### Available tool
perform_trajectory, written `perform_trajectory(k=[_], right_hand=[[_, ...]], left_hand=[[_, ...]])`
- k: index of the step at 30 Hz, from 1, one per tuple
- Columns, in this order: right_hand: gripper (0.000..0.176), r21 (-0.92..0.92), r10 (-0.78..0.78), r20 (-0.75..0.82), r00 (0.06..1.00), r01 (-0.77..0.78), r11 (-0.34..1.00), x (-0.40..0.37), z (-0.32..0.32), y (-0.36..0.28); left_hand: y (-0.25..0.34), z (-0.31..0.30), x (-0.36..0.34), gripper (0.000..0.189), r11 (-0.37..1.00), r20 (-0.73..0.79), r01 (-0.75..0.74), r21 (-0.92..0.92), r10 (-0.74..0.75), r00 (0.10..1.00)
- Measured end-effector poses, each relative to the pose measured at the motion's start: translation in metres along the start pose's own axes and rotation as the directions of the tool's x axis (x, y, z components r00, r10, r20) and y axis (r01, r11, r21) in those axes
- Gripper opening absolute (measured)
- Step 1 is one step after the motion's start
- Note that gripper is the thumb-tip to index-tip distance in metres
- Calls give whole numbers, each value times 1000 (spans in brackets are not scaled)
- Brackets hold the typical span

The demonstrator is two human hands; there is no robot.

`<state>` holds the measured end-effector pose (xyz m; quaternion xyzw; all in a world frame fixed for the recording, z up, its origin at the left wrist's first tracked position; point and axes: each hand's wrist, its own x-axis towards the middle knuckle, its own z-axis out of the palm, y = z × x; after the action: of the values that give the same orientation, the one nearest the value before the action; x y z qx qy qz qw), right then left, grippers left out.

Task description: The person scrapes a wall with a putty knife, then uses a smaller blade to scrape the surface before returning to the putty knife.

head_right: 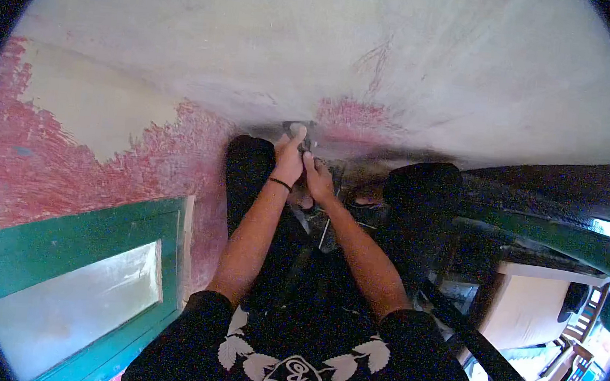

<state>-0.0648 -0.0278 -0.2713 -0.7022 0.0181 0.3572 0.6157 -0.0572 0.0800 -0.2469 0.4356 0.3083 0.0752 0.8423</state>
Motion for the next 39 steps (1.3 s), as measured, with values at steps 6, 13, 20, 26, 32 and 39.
perform_trajectory(k=[6, 13, 20, 26, 32, 39], right_hand=[[85, -16, -55, -119, 991, 54, 998, -4, 7, 3], [86, 48, 20, -23, 1000, -19, 999, -1, 3, 8], [85, 58, 74, -25, 997, -73, 996, 16, 4, 42], [85, 144, 52, 85, 995, -64, 988, -10, -1, 5], [82, 189, 145, 86, 986, -159, 969, -10, 7, 8], [88, 23, 63, 5, 998, -63, 998, -24, -6, -29]], left_hand=[[13, 12, 3, 28, 999, -16, -51, -18, 51, 999], [16, 18, -3, 29, 995, -52, -81, 55, 84, 995], [-1, 6, 8, 32, 998, -53, -57, 35, 58, 997], [10, 4, 3, 38, 990, -56, -13, 143, 22, 998], [2, 4, 5, 40, 990, -70, -50, 131, 60, 996], [24, 21, -3, 38, 989, -39, -85, 125, 91, 995]])
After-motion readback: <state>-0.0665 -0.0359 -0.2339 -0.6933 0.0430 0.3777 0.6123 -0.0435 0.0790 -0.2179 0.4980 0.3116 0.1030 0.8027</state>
